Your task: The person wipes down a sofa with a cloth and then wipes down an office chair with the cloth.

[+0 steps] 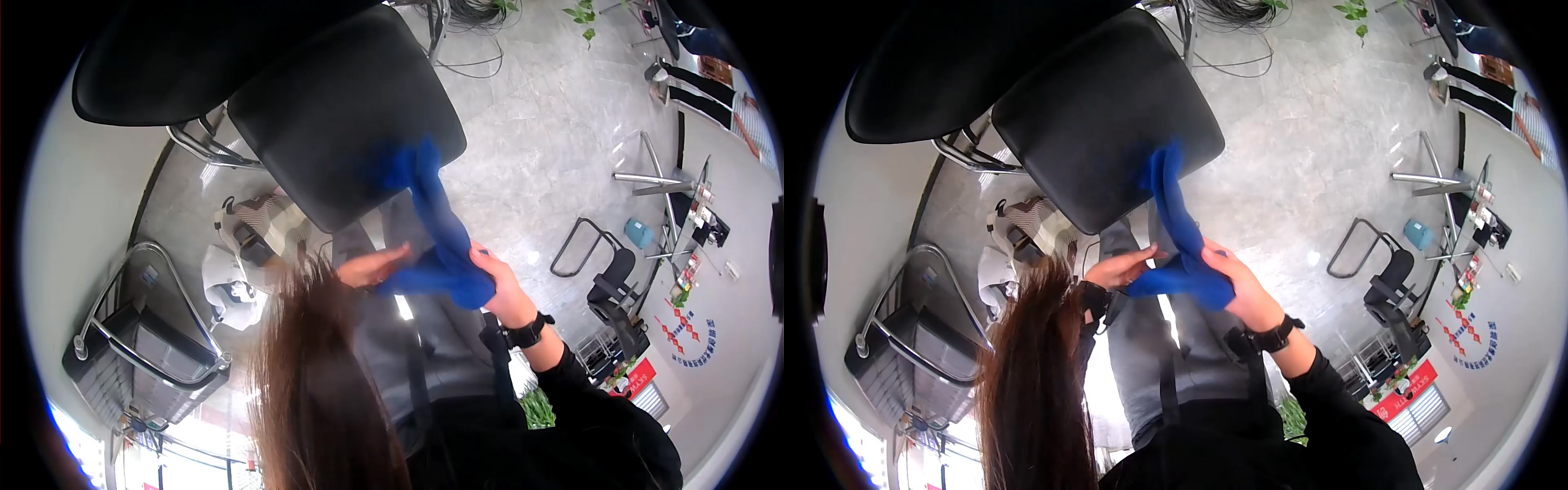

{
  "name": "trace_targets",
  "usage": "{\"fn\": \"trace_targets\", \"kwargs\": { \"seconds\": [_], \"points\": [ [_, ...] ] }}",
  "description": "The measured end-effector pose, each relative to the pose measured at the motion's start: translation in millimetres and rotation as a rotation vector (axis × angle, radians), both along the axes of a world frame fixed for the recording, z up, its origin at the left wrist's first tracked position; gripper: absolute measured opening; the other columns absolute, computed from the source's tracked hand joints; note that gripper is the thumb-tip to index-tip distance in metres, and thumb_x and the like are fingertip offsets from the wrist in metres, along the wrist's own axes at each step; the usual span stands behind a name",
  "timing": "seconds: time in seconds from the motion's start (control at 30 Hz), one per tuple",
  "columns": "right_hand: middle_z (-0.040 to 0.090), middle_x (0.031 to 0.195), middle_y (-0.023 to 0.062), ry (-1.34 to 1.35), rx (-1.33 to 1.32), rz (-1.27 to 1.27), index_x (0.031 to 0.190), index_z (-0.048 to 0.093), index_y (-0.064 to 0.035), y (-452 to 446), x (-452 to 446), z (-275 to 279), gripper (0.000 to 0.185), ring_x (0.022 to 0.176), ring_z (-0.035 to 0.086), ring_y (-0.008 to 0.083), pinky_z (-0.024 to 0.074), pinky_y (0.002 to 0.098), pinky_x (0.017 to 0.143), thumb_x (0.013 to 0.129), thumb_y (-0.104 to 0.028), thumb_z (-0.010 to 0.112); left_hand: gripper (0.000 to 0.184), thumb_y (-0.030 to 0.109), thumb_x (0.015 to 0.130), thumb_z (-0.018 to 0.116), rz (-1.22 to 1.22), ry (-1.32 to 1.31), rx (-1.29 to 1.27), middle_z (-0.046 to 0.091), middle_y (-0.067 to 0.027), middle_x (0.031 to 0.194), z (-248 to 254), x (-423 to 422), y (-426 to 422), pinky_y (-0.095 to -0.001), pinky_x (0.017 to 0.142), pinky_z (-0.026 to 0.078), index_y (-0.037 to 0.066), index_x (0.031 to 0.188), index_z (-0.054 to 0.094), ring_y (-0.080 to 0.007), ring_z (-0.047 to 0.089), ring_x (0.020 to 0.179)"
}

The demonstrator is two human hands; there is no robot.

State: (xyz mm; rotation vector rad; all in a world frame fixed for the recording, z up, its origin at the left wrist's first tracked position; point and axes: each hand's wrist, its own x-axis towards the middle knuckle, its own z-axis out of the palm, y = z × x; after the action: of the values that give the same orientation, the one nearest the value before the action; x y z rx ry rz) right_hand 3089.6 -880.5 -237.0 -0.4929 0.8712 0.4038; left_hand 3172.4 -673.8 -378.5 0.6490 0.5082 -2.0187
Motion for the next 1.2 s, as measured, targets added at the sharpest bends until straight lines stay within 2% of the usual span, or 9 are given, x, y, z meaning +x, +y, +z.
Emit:
{"fn": "trace_targets", "kwargs": {
  "seconds": [0.17,0.33,0.43,0.57,0.67,0.77,1.0,1.07,1.2],
  "points": [
    [0.053,0.137,0.0133,0.076,0.011,-0.174,0.149,0.035,0.0002,7.1,-10.5,9.3,0.059,0.123,0.055,0.0225,0.0428,0.0343,0.105,0.102,-0.031,0.050,0.057,0.048,0.101,0.053,0.141,0.070,0.085,0.063,-0.0152,0.125,-8.1,-25.9,-7.6,-0.0275,0.090,0.055,0.001,0.133,0.054,-0.0152,0.067,0.105],
    [0.051,0.140,0.0147,0.129,0.073,-0.252,0.151,0.032,-0.0006,8.0,-11.6,22.9,0.060,0.127,0.052,0.0241,0.0409,0.0369,0.107,0.102,-0.029,0.050,0.043,0.040,0.100,0.060,0.144,0.087,0.009,0.070,-0.0069,0.100,-12.0,-26.4,-1.9,-0.0211,0.071,0.051,0.002,0.120,0.063,-0.0114,0.066,0.082],
    [0.057,0.131,0.0130,0.093,-0.053,-0.242,0.143,0.043,-0.0001,3.7,-7.2,24.7,0.049,0.117,0.058,0.0199,0.0449,0.0320,0.101,0.102,-0.025,0.053,0.030,0.032,0.098,0.062,0.053,-0.172,-0.020,0.070,-0.0010,0.088,-44.2,-35.6,16.2,-0.0197,0.068,0.046,0.005,0.109,0.067,-0.0092,0.063,0.072],
    [0.068,0.101,0.0032,0.311,-0.578,-0.065,0.117,0.062,-0.0013,-18.5,-24.1,8.3,0.022,0.091,0.063,0.0074,0.0488,0.0226,0.082,0.100,-0.016,0.057,0.026,0.025,0.095,0.066,0.133,-1.250,0.307,0.063,-0.0075,0.122,-41.0,-28.2,49.1,-0.0240,0.085,0.047,0.001,0.105,0.070,-0.0106,0.062,0.097],
    [0.067,0.098,0.0008,0.358,-0.707,0.020,0.112,0.065,-0.0021,-34.1,-20.6,10.7,0.021,0.089,0.061,0.0060,0.0458,0.0207,0.078,0.098,-0.018,0.061,0.031,0.027,0.095,0.065,0.460,-1.373,0.313,0.053,-0.0105,0.138,8.4,0.4,56.4,-0.0255,0.089,0.046,-0.002,0.105,0.071,-0.0103,0.058,0.106],
    [0.067,0.096,-0.0006,0.303,-0.881,0.192,0.107,0.067,-0.0024,-49.0,-10.5,5.8,0.021,0.087,0.058,0.0054,0.0425,0.0199,0.079,0.096,-0.020,0.065,0.037,0.034,0.094,0.066,0.441,-0.910,0.260,0.064,-0.0099,0.117,-16.1,18.3,108.8,-0.0268,0.084,0.045,-0.003,0.098,0.072,-0.0112,0.060,0.094],
    [0.066,0.091,-0.0016,0.058,-0.475,0.023,0.099,0.067,-0.0027,-65.9,59.4,4.9,0.017,0.085,0.057,0.0053,0.0420,0.0218,0.077,0.095,-0.019,0.065,0.040,0.038,0.092,0.067,0.170,-0.679,0.581,0.068,-0.0093,0.086,17.2,88.9,47.8,-0.0310,0.066,0.046,-0.001,0.084,0.070,-0.0141,0.060,0.075],
    [0.066,0.085,-0.0011,0.128,-0.519,0.254,0.098,0.066,-0.0029,-71.9,65.6,-4.0,0.018,0.080,0.057,0.0050,0.0421,0.0204,0.073,0.096,-0.020,0.064,0.040,0.038,0.092,0.067,0.153,-0.657,0.599,0.069,-0.0093,0.082,-0.7,98.9,50.3,-0.0317,0.064,0.046,-0.001,0.083,0.070,-0.0145,0.060,0.072],
    [0.064,0.079,-0.0018,0.124,-0.683,0.355,0.096,0.064,-0.0050,-83.8,79.6,-3.0,0.016,0.076,0.056,0.0046,0.0421,0.0192,0.069,0.097,-0.021,0.063,0.061,0.047,0.093,0.062,-0.157,-1.435,0.557,0.045,-0.0057,0.054,0.0,142.4,45.1,-0.0371,0.056,0.033,-0.003,0.059,0.054,-0.0152,0.043,0.056]
  ]
}}
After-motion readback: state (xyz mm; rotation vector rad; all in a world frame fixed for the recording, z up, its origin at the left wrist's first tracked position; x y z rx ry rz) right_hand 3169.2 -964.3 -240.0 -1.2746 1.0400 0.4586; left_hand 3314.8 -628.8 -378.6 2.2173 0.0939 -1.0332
